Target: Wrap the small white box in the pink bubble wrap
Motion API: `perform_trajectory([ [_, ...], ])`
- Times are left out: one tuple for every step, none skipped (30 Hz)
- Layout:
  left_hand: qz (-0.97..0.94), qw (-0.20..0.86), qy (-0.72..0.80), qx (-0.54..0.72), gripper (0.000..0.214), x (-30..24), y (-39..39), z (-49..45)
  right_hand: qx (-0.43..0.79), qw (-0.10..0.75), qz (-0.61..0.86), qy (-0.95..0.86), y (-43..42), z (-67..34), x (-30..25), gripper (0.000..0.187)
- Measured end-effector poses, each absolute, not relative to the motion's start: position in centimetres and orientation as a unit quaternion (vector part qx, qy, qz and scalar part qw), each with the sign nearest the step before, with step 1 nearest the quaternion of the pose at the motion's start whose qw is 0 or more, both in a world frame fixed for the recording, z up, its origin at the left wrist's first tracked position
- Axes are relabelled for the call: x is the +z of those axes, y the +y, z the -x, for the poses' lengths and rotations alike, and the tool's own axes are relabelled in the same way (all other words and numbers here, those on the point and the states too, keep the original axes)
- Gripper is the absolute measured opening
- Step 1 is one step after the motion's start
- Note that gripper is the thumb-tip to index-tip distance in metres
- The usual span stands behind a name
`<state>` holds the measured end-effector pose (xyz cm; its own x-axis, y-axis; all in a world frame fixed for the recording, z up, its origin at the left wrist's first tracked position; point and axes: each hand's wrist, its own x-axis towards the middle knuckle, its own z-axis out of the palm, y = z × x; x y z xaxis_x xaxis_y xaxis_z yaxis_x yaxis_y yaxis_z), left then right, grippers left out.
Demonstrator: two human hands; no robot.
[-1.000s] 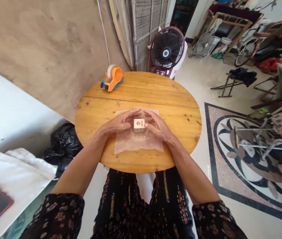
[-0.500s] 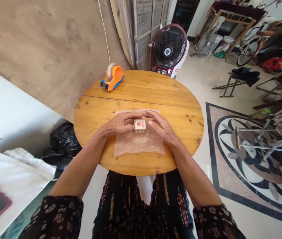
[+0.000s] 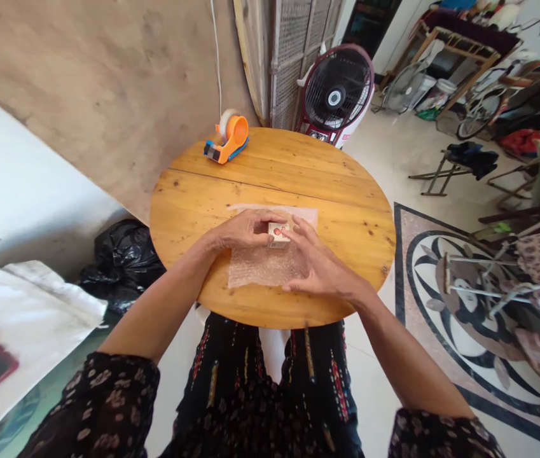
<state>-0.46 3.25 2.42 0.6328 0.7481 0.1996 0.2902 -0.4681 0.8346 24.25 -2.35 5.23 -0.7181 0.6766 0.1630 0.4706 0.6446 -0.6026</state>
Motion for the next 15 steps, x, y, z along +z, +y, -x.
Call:
perform_trajectory([
  [-0.815, 0.395, 0.314, 0.285, 0.050, 2.3, 3.4, 0.5, 0.259, 0.190, 0.320, -0.892, -2.9, -24.3, 4.7, 0.105],
  [-0.820, 0.389, 0.309, 0.285, 0.050, 2.2, 3.4, 0.6, 0.247, 0.189, 0.315, -0.897, -3.5, -24.3, 4.2, 0.106],
  [-0.823, 0.384, 0.308, 0.283, 0.048, 2.2, 3.5, 0.6, 0.234, 0.189, 0.309, -0.902, -4.0, -24.4, 3.6, 0.105],
  [-0.825, 0.380, 0.312, 0.278, 0.047, 2.2, 3.5, 0.7, 0.220, 0.192, 0.306, -0.906, -4.4, -24.5, 3.1, 0.101],
  [-0.826, 0.378, 0.320, 0.272, 0.045, 2.3, 3.5, 0.7, 0.205, 0.196, 0.307, -0.909, -4.8, -24.5, 2.7, 0.093],
  [-0.825, 0.376, 0.329, 0.266, 0.044, 2.4, 3.4, 0.6, 0.189, 0.201, 0.310, -0.910, -5.0, -24.6, 2.4, 0.083],
  [-0.823, 0.377, 0.336, 0.261, 0.042, 2.5, 3.3, 0.6, 0.175, 0.206, 0.317, -0.909, -5.2, -24.6, 2.1, 0.070],
  [-0.819, 0.382, 0.340, 0.260, 0.041, 2.6, 3.2, 0.5, 0.162, 0.211, 0.327, -0.907, -5.3, -24.5, 2.0, 0.057],
  [-0.813, 0.392, 0.341, 0.262, 0.040, 2.7, 3.1, 0.4, 0.152, 0.217, 0.337, -0.903, -5.2, -24.4, 1.9, 0.044],
  [-0.807, 0.404, 0.340, 0.265, 0.040, 2.8, 3.0, 0.4, 0.145, 0.223, 0.347, -0.899, -5.1, -24.3, 2.0, 0.033],
  [-0.799, 0.418, 0.338, 0.269, 0.039, 2.8, 2.9, 0.3, 0.143, 0.228, 0.356, -0.895, -4.8, -24.1, 2.2, 0.025],
  [-0.792, 0.431, 0.335, 0.273, 0.039, 2.8, 2.8, 0.3, 0.143, 0.233, 0.366, -0.890, -4.5, -23.9, 2.5, 0.019],
  [-0.786, 0.441, 0.334, 0.275, 0.040, 2.9, 2.7, 0.2, 0.143, 0.238, 0.375, -0.884, -4.1, -23.7, 2.9, 0.016],
  [-0.783, 0.449, 0.333, 0.274, 0.041, 2.9, 2.7, 0.2, 0.143, 0.243, 0.384, -0.879, -3.6, -23.4, 3.3, 0.015],
  [-0.779, 0.455, 0.335, 0.272, 0.042, 2.9, 2.7, 0.3, 0.144, 0.246, 0.392, -0.875, -3.1, -23.2, 3.8, 0.016],
])
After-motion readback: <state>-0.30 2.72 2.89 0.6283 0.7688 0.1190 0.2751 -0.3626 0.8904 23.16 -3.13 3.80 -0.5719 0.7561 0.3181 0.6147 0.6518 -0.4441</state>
